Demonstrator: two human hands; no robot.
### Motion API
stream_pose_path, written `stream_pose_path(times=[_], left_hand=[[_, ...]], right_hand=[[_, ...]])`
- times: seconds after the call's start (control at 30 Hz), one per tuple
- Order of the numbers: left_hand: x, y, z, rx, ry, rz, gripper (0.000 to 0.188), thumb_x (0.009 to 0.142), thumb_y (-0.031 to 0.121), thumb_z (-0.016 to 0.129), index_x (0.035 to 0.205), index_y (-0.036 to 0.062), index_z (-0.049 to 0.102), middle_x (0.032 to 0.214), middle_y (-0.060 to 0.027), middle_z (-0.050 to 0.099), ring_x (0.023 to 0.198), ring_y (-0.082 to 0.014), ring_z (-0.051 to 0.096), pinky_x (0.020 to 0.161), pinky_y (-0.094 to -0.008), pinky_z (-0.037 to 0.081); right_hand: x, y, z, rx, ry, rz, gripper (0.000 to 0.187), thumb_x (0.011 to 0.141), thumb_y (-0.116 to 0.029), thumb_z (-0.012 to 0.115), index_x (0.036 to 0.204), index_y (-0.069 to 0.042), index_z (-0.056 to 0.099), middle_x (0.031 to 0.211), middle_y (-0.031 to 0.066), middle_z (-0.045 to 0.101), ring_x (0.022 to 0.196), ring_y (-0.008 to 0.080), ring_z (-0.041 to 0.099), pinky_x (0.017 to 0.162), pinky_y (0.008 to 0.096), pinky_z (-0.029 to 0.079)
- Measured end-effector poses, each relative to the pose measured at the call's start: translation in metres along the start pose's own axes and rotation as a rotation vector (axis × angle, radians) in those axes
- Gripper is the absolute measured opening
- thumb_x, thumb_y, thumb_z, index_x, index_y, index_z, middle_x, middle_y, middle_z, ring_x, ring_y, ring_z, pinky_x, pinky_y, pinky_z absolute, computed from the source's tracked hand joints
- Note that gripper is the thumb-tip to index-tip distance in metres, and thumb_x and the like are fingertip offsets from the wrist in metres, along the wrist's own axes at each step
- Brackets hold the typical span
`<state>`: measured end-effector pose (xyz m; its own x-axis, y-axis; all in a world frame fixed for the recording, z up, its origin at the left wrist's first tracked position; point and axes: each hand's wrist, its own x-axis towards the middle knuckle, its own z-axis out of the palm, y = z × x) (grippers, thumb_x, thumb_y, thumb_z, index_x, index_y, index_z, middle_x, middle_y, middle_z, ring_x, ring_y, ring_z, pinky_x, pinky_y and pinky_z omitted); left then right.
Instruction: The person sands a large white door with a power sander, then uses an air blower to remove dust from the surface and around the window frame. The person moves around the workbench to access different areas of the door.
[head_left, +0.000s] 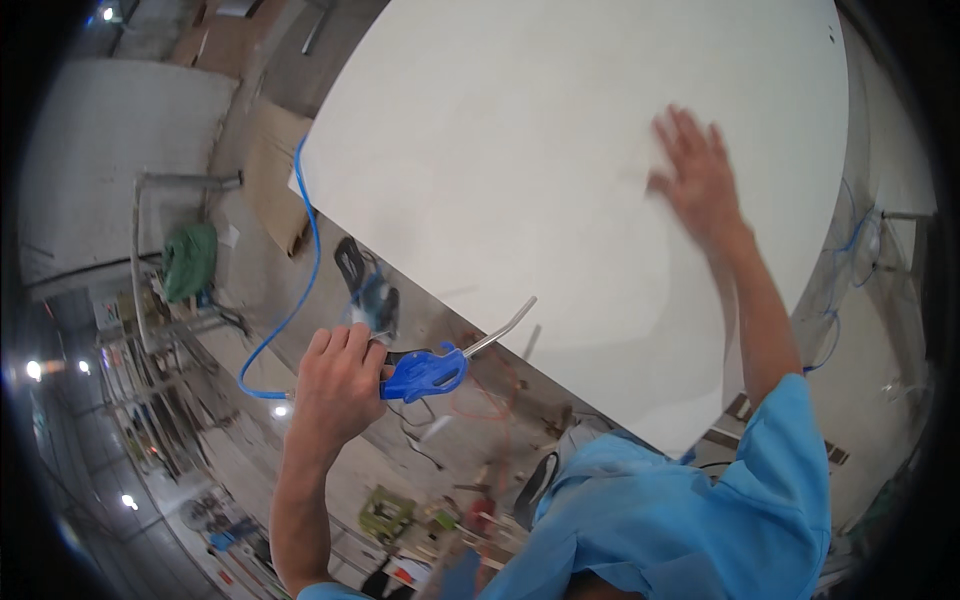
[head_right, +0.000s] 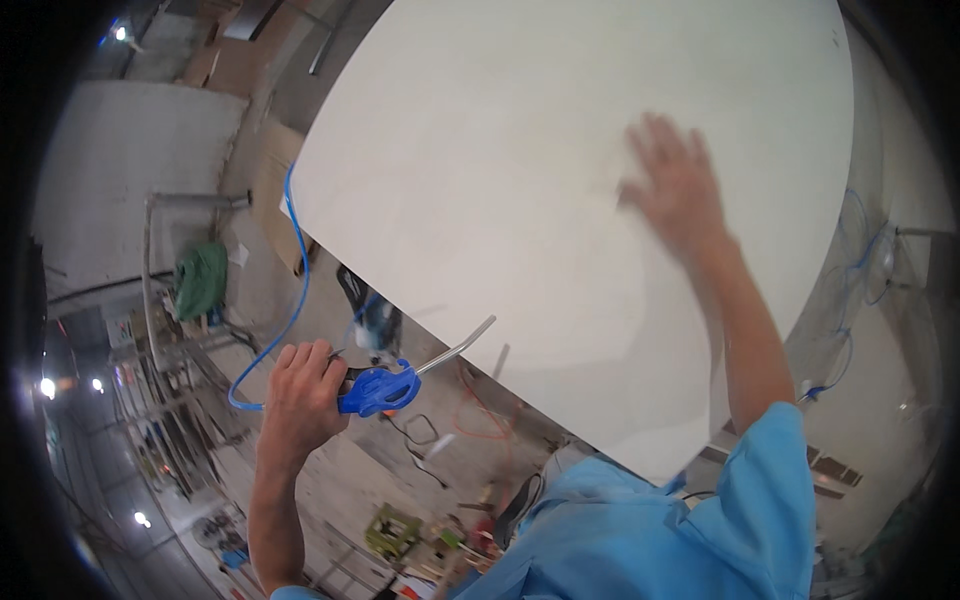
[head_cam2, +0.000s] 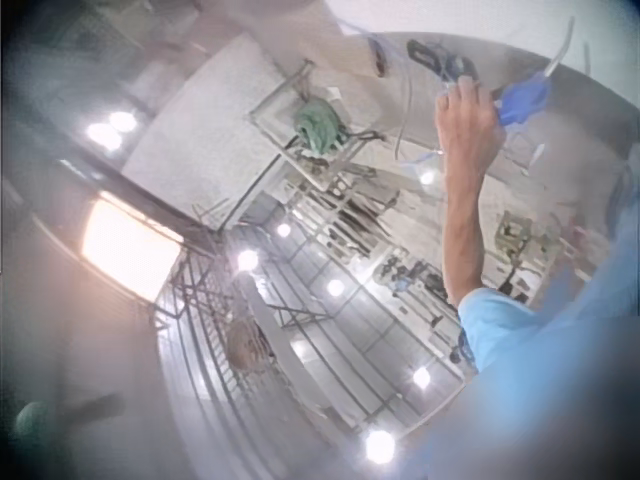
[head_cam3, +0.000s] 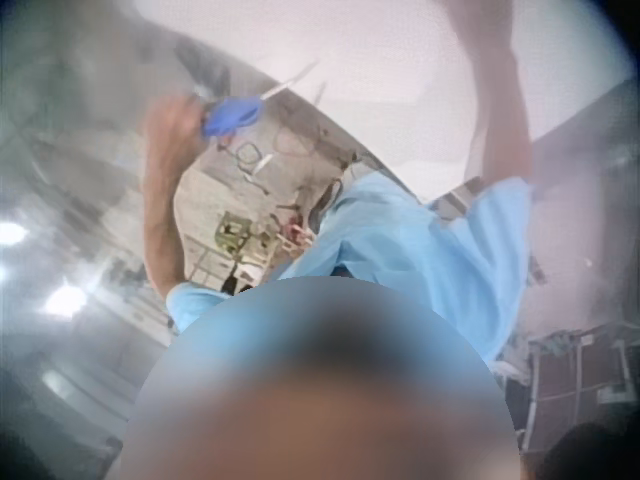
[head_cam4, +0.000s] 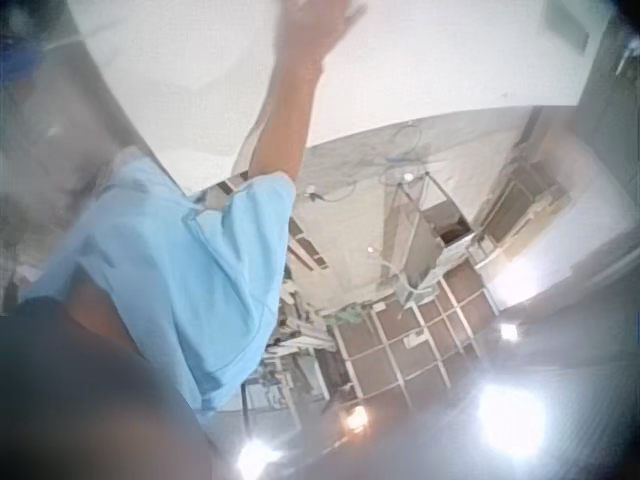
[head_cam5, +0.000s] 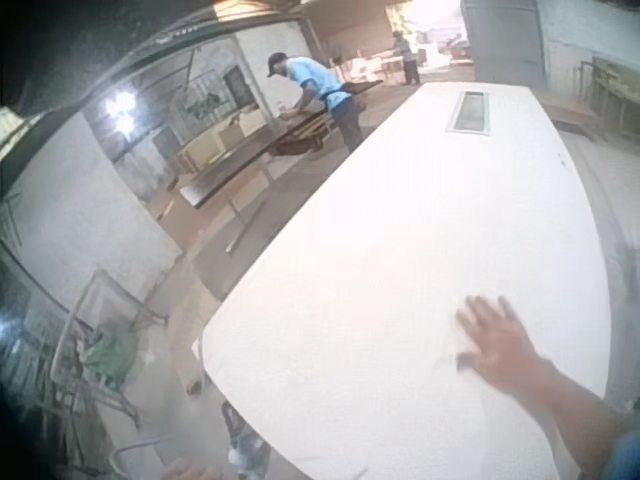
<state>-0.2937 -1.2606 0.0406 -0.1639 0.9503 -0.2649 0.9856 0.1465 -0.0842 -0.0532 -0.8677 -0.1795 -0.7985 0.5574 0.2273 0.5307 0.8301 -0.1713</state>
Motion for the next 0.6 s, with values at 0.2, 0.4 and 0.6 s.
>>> stream_pose_path(times=[0.2, 0.4, 0.6], left_hand=[[-0.026, -0.097, -0.017, 0.099, -0.074, -0.031, 0.021, 0.066, 0.009, 0.076, 0.078, 0.0048, 0.059, 0.084, -0.0113, 0.053, 0.081, -0.0294, 0.056, 0.073, -0.0411, 0.043], [-0.056, -0.177, -0.038, 0.15, -0.015, -0.105, 0.014, 0.068, 0.012, 0.07, 0.074, 0.0071, 0.059, 0.082, -0.0102, 0.054, 0.077, -0.028, 0.056, 0.07, -0.0386, 0.041], [-0.081, -0.236, -0.029, 0.053, 0.038, -0.155, 0.019, 0.065, 0.01, 0.072, 0.077, 0.0072, 0.058, 0.082, -0.0092, 0.054, 0.078, -0.0276, 0.057, 0.07, -0.0388, 0.041]], right_hand=[[0.097, -0.135, 0.055, -0.005, 0.144, 0.184, 0.091, 0.089, -0.062, 0.065, 0.153, 0.0, 0.045, 0.162, 0.0228, 0.039, 0.155, 0.0417, 0.024, 0.125, 0.0667, 0.007], [0.069, -0.386, 0.063, 0.571, -0.249, -0.72, 0.093, 0.08, -0.066, 0.069, 0.152, -0.011, 0.05, 0.163, 0.0164, 0.039, 0.156, 0.036, 0.025, 0.127, 0.0656, 0.004], [0.151, -0.312, 0.075, 0.332, -0.036, -0.453, 0.083, 0.085, -0.058, 0.069, 0.152, -0.012, 0.051, 0.162, 0.0165, 0.041, 0.155, 0.0351, 0.028, 0.126, 0.0614, 0.015]])
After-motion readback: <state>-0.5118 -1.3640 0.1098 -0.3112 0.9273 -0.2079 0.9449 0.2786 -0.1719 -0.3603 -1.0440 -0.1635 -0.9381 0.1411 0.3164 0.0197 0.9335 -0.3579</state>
